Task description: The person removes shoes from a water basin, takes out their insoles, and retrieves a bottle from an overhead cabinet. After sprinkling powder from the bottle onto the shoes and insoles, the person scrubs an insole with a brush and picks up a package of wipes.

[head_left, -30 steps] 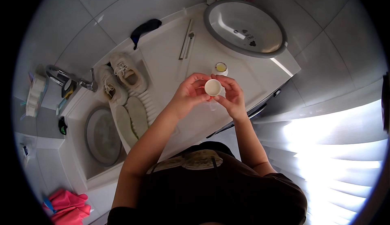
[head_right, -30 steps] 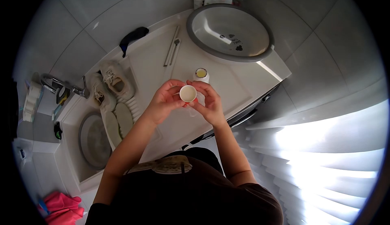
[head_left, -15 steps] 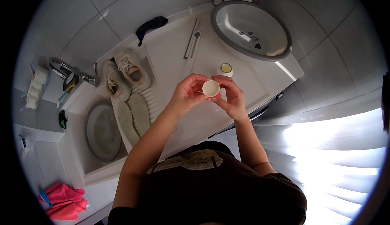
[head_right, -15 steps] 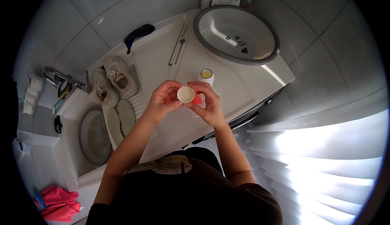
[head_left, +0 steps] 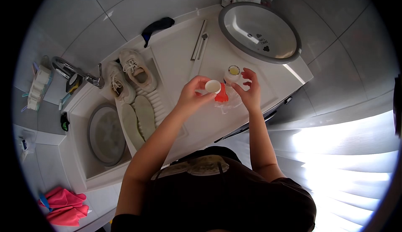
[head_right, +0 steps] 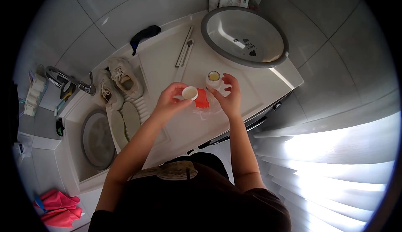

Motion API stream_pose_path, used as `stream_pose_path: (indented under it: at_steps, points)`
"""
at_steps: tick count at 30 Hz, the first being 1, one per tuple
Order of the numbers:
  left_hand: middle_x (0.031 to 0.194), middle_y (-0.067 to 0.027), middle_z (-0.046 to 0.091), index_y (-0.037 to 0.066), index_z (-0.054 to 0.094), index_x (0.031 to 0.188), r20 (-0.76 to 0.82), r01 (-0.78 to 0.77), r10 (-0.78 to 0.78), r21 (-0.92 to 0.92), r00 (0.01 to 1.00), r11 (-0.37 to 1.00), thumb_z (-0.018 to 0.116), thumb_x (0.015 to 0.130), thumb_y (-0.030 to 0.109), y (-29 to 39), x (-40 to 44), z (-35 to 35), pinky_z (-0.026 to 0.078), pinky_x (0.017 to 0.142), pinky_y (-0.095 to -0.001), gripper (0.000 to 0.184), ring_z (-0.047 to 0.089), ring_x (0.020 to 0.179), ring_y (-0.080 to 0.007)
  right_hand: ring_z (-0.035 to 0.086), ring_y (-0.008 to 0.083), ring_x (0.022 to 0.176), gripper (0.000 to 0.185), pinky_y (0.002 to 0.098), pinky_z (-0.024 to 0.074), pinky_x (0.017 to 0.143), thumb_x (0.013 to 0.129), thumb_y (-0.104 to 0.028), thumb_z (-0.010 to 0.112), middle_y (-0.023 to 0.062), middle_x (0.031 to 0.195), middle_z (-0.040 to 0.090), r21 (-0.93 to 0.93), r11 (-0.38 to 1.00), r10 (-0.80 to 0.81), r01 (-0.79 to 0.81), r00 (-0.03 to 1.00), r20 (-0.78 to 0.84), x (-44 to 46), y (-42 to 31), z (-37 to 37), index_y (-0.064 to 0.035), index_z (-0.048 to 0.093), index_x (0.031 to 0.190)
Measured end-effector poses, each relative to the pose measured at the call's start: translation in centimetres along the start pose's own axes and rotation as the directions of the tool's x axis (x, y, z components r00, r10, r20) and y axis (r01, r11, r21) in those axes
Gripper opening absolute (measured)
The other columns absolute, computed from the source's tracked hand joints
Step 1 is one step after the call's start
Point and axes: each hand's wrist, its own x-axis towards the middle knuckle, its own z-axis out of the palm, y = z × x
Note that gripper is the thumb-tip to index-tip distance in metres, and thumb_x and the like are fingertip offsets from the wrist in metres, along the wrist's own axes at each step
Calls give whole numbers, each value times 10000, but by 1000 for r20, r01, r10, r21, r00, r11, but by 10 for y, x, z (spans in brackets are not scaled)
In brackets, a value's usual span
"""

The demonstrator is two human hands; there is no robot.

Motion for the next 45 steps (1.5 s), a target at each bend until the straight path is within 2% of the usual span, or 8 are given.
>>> stream_pose_path:
  at_steps: [3, 10, 16, 18, 20, 26, 33, 45]
  points:
    - [1125, -101, 594, 138, 636, 1061, 75, -359, 367, 457, 927, 814, 807, 691, 242, -18, 21, 3, 408, 933, -447, 421, 513, 1108, -282, 558, 221, 1113, 704, 346, 470, 885, 687, -157, 819, 103, 1207, 592, -80, 997, 23, -18, 998, 57, 11, 17, 6, -44, 491, 1300]
    - [1371, -147, 371, 237, 672, 1070, -74, -102, 200, 659, 977, 745, 828, 644, 212, -23, 16, 21, 345, 1013, -506, 454, 270, 1278, -406, 539, 259, 1198, 734, 372, 462, 950, 698, -136, 794, 120, 1258, 578, -53, 998, 30, -24, 992, 124, 16, 30, 10, -53, 456, 1343]
    - [1254, -134, 491, 192, 640, 1075, -175, -100, 263, 625, 949, 775, 806, 679, 224, -36, 18, 15, 374, 977, -483, 431, 392, 1210, -358, 579, 275, 931, 444, 372, 475, 827, 620, -7, 714, 104, 937, 609, -263, 941, -245, 213, 965, -95, -6, 7, -7, -50, 617, 1051]
    - [1136, -102, 573, 118, 611, 1059, -164, -237, 385, 554, 908, 798, 793, 687, 194, -39, 20, 6, 410, 933, -435, 421, 495, 1113, -298, 561, 264, 860, 304, 378, 478, 755, 609, -13, 715, 91, 870, 597, -182, 968, -175, 171, 985, -4, -18, -10, -6, -54, 642, 901]
    - [1098, -83, 593, 97, 603, 1047, -235, -210, 361, 492, 902, 845, 784, 691, 183, -38, 15, 6, 427, 889, -408, 409, 528, 1071, -272, 557, 262, 857, 279, 373, 486, 724, 597, -36, 738, 64, 902, 600, -201, 888, -358, 414, 895, 267, -26, -20, 2, -68, 648, 859]
    - [1157, -10, 622, 115, 569, 1120, -296, -41, 153, 353, 943, 935, 760, 715, 146, -29, 7, -1, 431, 824, -347, 448, 554, 1119, -191, 560, 256, 881, 290, 376, 492, 736, 547, -69, 783, 27, 963, 598, -451, 793, -311, 409, 909, 278, -33, -19, 25, -76, 654, 807]
    - [1042, -28, 670, 91, 599, 1093, -185, -97, 179, 383, 966, 919, 762, 712, 131, -19, -3, -4, 479, 746, -319, 417, 636, 974, -155, 587, 272, 905, 196, 366, 489, 763, 590, 29, 708, 64, 915, 652, -188, 923, -332, 335, 942, 45, -27, -48, 13, -58, 649, 756]
    - [1062, -105, 618, -20, 550, 1171, -36, -37, 36, -27, 999, 999, 697, 741, -41, -6, -9, 10, 544, 677, -260, 455, 660, 841, -147, 578, 286, 909, 215, 385, 450, 823, 659, 4, 686, 63, 917, 650, -13, 880, -445, 474, 835, 325, -25, -74, 13, -45, 643, 864]
